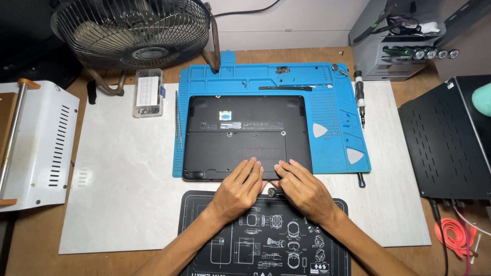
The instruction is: Aligning the back cover of a laptop and securing it in place by tightening multiple screws with a screwdriver.
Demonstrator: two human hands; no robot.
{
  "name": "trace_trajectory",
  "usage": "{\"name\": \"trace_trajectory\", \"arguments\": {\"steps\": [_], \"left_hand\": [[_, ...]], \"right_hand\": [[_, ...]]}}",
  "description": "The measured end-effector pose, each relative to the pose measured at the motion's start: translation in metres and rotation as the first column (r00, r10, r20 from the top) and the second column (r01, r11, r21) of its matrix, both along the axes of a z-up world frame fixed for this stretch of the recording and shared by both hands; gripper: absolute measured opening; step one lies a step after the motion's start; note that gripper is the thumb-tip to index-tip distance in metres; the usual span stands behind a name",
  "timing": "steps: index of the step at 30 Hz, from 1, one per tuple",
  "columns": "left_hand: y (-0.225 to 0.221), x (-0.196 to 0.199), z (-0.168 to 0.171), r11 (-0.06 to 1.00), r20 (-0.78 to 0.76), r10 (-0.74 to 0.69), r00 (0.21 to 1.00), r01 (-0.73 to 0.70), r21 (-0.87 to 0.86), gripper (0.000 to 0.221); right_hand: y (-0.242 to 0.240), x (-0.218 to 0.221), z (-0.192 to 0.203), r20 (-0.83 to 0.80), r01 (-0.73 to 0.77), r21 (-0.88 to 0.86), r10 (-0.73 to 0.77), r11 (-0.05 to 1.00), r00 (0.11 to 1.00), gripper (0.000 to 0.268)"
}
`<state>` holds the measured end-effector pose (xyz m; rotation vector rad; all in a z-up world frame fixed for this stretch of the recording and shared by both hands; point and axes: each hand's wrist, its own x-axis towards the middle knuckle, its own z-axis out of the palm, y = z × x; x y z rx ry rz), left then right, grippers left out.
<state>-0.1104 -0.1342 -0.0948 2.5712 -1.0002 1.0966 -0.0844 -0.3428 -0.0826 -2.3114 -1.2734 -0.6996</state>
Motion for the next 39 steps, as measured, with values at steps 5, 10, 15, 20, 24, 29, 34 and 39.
{"name": "trace_trajectory", "arguments": {"steps": [5,10,15,20,24,29,34,39], "left_hand": [[-0.003,-0.005,0.000,0.999,0.005,0.051,0.999,-0.051,0.001,0.020],[-0.009,-0.014,0.000,0.986,0.041,0.156,0.987,-0.158,0.043,0.021],[-0.013,-0.021,0.008,0.961,0.008,0.266,0.964,-0.266,0.072,0.022],[-0.008,-0.017,0.013,0.943,-0.161,0.331,0.930,-0.333,0.017,0.041],[-0.001,-0.011,0.025,0.936,-0.327,0.307,0.894,-0.345,-0.063,0.065],[0.004,-0.006,0.014,0.939,-0.385,0.290,0.876,-0.337,-0.061,0.077],[0.011,0.000,0.016,0.949,-0.396,0.262,0.880,-0.310,-0.063,0.081],[0.022,0.010,0.020,0.968,-0.430,0.195,0.882,-0.243,-0.059,0.082]], "right_hand": [[0.002,-0.002,0.004,0.003,0.011,0.013,-0.011,1.000,1.000,0.019],[0.003,-0.002,0.007,-0.002,0.015,0.042,-0.015,0.999,1.000,0.018],[-0.009,0.003,0.004,-0.064,-0.124,-0.034,0.122,0.992,0.991,0.016],[-0.010,0.005,-0.005,-0.068,-0.069,0.055,0.072,0.996,0.995,0.019],[-0.035,0.009,-0.037,-0.068,0.038,0.195,-0.025,0.980,0.997,0.038],[-0.064,0.023,-0.067,-0.053,0.160,0.289,-0.151,0.944,0.987,0.028],[-0.046,0.020,-0.032,-0.070,0.263,0.318,-0.254,0.911,0.965,0.017],[-0.049,0.020,-0.040,-0.085,0.257,0.296,-0.243,0.920,0.966,0.019]]}}
